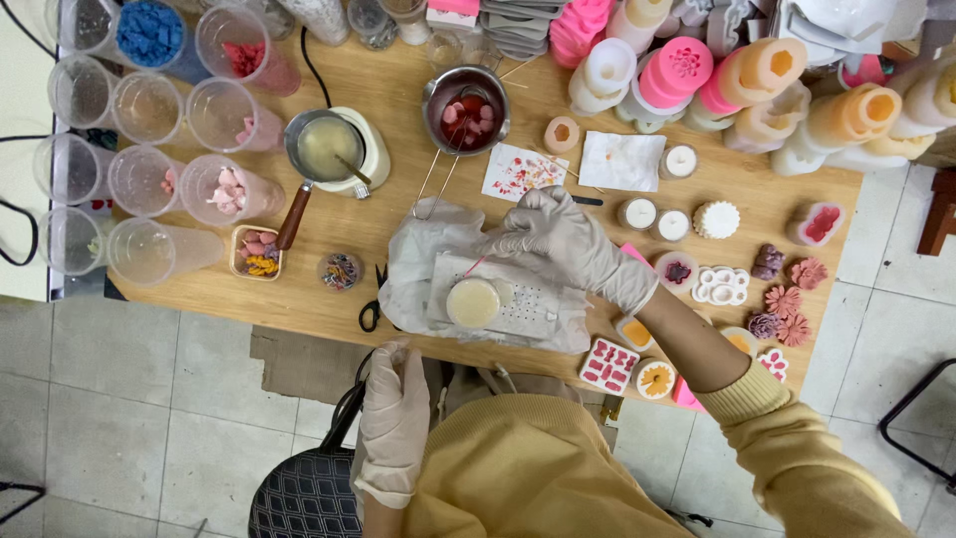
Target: The person prepares and decorates candles by stirring melted wax in a pot, pouring it into molds, and using a small tool to place decorative wax pieces and sprinkles onto the surface of a larger wax puck.
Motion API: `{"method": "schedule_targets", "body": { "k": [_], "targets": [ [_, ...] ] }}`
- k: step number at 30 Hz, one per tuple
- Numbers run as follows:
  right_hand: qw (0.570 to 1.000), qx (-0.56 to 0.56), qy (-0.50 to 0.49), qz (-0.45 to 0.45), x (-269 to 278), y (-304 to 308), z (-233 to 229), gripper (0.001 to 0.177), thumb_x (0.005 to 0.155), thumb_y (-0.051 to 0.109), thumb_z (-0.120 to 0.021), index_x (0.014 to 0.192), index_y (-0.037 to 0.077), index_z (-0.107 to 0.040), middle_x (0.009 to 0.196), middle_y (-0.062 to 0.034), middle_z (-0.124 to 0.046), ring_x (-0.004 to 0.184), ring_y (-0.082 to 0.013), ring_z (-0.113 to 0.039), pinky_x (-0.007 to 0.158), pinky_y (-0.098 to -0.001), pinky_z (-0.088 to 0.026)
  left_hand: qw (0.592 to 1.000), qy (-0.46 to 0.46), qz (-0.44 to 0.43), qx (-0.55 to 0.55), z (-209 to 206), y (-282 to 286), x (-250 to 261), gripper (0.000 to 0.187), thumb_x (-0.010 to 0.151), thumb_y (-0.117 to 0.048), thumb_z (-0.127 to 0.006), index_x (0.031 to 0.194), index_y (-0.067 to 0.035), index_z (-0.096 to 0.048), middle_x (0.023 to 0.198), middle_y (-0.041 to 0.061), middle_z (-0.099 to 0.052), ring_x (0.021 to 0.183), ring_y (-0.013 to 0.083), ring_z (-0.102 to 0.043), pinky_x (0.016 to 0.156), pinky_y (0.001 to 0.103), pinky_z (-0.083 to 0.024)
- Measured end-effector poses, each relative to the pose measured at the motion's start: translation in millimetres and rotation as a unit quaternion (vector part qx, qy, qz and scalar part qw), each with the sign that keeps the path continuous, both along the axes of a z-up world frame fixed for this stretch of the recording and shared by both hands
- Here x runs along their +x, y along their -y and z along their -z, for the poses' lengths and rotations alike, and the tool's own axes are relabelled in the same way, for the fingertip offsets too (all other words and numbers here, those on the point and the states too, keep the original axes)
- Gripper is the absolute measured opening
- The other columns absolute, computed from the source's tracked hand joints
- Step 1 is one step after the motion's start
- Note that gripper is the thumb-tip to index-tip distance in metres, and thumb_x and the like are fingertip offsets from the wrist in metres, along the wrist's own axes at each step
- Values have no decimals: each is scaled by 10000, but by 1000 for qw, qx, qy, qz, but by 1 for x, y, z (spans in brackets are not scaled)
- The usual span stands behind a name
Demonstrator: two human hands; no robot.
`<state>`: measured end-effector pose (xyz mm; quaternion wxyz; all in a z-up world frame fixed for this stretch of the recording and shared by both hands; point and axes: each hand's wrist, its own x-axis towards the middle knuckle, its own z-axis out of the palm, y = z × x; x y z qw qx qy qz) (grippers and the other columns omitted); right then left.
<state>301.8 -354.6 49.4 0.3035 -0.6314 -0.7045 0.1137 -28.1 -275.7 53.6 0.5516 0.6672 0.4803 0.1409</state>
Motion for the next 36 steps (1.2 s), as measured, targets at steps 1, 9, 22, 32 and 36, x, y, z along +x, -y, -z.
{"method": "schedule_targets", "body": {
  "k": [1, 9, 22, 32, 36],
  "targets": [
    [1000, -1, 0, -6, -1, -5, -3, 408, 797, 197, -765, 1193, 287, -788, 938, 47, -655, 927, -209, -562, 904, -425, -402, 1000, 0, -6, -1, -2, 1, -1, 183, 1037, -65, -593, 1215, -23, -601, 1056, 120, -643, 936, 184, -597, 866, 311, -519],
    [993, -110, -7, -51, -13, -55, -17, 279, 796, 405, -791, 979, 210, -712, 917, 16, -608, 972, -188, -571, 992, -341, -414, 993, -83, 10, 84, -34, -4, -3, 195, 962, -94, -646, 1143, -27, -621, 1051, 111, -707, 938, 213, -689, 827, 325, -546],
    [961, -42, 123, -245, -10, -96, -25, 356, 833, 210, -646, 1171, 289, -722, 1119, 16, -626, 1100, -199, -585, 1071, -372, -436, 995, -75, 62, 20, -23, -40, -5, 211, 990, -124, -601, 1192, -66, -588, 1093, 122, -703, 989, 289, -705, 851, 376, -546],
    [954, -36, 153, -256, -13, -101, -16, 345, 808, 210, -697, 1114, 364, -728, 1108, 62, -637, 1066, -186, -575, 1102, -390, -390, 986, -113, 74, 95, -50, -51, -7, 209, 943, -153, -662, 1137, -83, -629, 1070, 139, -689, 974, 300, -689, 834, 399, -557],
    [933, -296, -124, -160, -15, -100, -11, 202, 855, 311, -783, 1007, 302, -649, 975, 110, -632, 1007, -126, -587, 1147, -342, -416, 986, -78, 70, 129, -38, -50, -4, 202, 960, -148, -656, 1146, -79, -619, 1080, 121, -698, 988, 312, -676, 842, 406, -547]
  ]
}}
